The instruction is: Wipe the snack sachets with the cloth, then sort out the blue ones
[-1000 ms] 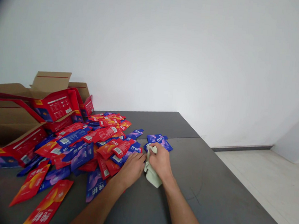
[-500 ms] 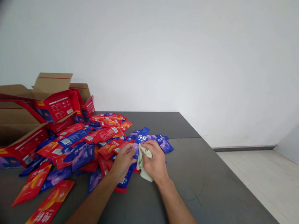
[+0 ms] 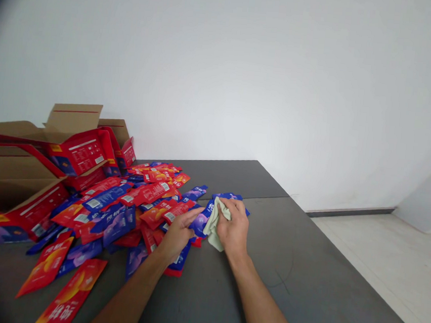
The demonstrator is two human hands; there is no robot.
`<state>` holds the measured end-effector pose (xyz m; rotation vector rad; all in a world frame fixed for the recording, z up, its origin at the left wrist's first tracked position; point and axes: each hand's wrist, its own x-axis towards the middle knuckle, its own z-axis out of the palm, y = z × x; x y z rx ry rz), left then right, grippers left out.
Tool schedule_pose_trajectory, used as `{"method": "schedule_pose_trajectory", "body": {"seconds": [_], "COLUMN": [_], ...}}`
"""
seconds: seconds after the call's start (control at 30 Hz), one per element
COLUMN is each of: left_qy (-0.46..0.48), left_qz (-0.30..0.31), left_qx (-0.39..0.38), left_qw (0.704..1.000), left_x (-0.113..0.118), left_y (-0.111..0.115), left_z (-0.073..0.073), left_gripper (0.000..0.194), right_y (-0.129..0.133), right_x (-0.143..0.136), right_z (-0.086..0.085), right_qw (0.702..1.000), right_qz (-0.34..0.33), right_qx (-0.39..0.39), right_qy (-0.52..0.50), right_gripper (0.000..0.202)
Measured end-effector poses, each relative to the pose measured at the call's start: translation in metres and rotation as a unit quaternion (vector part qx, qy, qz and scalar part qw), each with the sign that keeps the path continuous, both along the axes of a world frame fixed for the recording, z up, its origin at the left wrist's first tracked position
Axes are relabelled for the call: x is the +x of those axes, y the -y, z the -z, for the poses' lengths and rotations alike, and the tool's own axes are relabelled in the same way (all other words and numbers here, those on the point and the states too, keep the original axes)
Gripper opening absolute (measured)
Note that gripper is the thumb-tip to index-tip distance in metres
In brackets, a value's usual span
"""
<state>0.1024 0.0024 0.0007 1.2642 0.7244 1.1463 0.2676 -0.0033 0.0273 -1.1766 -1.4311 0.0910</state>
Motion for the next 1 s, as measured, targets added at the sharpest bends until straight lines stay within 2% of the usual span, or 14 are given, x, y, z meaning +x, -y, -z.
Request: {"method": "schedule_pose_trajectory", "body": {"seconds": [0.17, 0.3, 0.43, 0.57, 0.67, 0.73, 0.9, 1.0], "left_qy": [0.037, 0.090, 0.112, 0.108, 0.126, 0.132, 0.101, 0.065], "left_qz": [-0.055, -0.089, -0.108, -0.160, -0.163, -0.156, -0.169, -0.176], "left_qx": [-0.009, -0.033, -0.088, -0.130, -0.117, -0.110, -0.069, -0.034], "left_qw": [0.998, 0.991, 0.984, 0.973, 0.972, 0.973, 0.978, 0.982], "left_x": [-0.001, -0.002, -0.002, -0.003, -0.004, -0.005, -0.007, -0.004], "left_y": [-0.003, -0.002, 0.001, 0.002, 0.001, 0.000, -0.001, -0.003], "left_z": [0.004, -0.001, -0.010, -0.016, -0.018, -0.018, -0.011, -0.006], "left_gripper": [0.084, 0.083, 0.075, 0.061, 0.055, 0.052, 0.062, 0.053], "right_y": [0.003, 0.009, 0.012, 0.008, 0.004, 0.003, 0.010, 0.013], "right_x": [-0.017, -0.032, -0.033, -0.022, -0.014, -0.013, -0.024, -0.031], "right_z": [0.011, 0.015, 0.010, 0.004, 0.002, 0.001, -0.001, -0.001], "right_qw": [0.989, 0.969, 0.978, 0.996, 0.999, 0.998, 0.990, 0.988], "right_qz": [-0.135, -0.212, -0.188, -0.089, -0.032, -0.040, -0.126, -0.151], "right_qx": [-0.021, -0.031, -0.034, -0.025, -0.032, -0.043, -0.056, -0.039], "right_qy": [0.064, 0.127, 0.088, 0.010, -0.028, -0.037, -0.016, -0.007], "right_gripper": [0.030, 0.041, 0.035, 0.020, 0.016, 0.015, 0.013, 0.013]}}
